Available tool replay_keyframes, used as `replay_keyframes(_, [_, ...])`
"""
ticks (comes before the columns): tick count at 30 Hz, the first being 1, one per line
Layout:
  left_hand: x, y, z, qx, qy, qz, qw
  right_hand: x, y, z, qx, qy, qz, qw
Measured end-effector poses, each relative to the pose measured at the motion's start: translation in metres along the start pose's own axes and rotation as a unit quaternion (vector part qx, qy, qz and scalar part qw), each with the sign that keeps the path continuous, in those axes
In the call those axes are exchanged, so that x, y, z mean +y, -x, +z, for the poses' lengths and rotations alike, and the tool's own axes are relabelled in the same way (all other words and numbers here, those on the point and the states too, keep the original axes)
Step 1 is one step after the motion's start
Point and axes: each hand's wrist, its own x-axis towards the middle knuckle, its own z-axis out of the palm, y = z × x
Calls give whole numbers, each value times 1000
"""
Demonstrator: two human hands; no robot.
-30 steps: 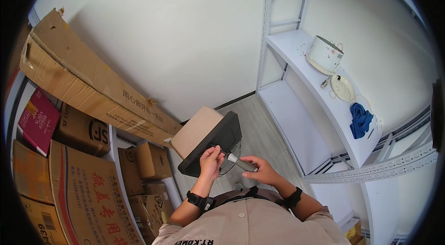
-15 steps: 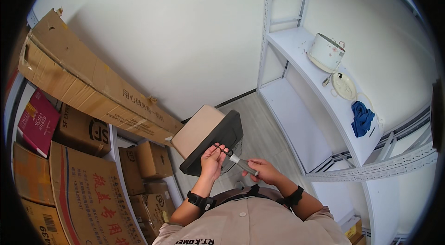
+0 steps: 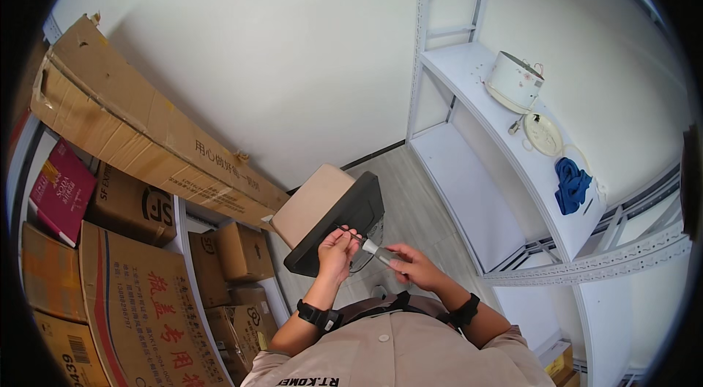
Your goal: The person uses a screwdriver to tighten screws on a small beige and black electronic device. They repeatedly reposition the device and adjust the screws, then place the device on a white shelf.
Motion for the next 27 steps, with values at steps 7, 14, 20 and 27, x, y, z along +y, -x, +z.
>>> replay_keyframes(7, [2,5,-1,-11,24,-27,999,0,4,2,14,-14,51,999])
replay_keyframes(14, [0,5,-1,15,9,-29,999,3,4,4,39,73,-16,996])
replay_keyframes(20, [-8,-8,-14,15,8,-6,1000,13,-3,4,50,198,-177,963])
replay_keyframes(27, [-6,0,-2,8,44,3,999,7,4,4,3,-9,7,1000])
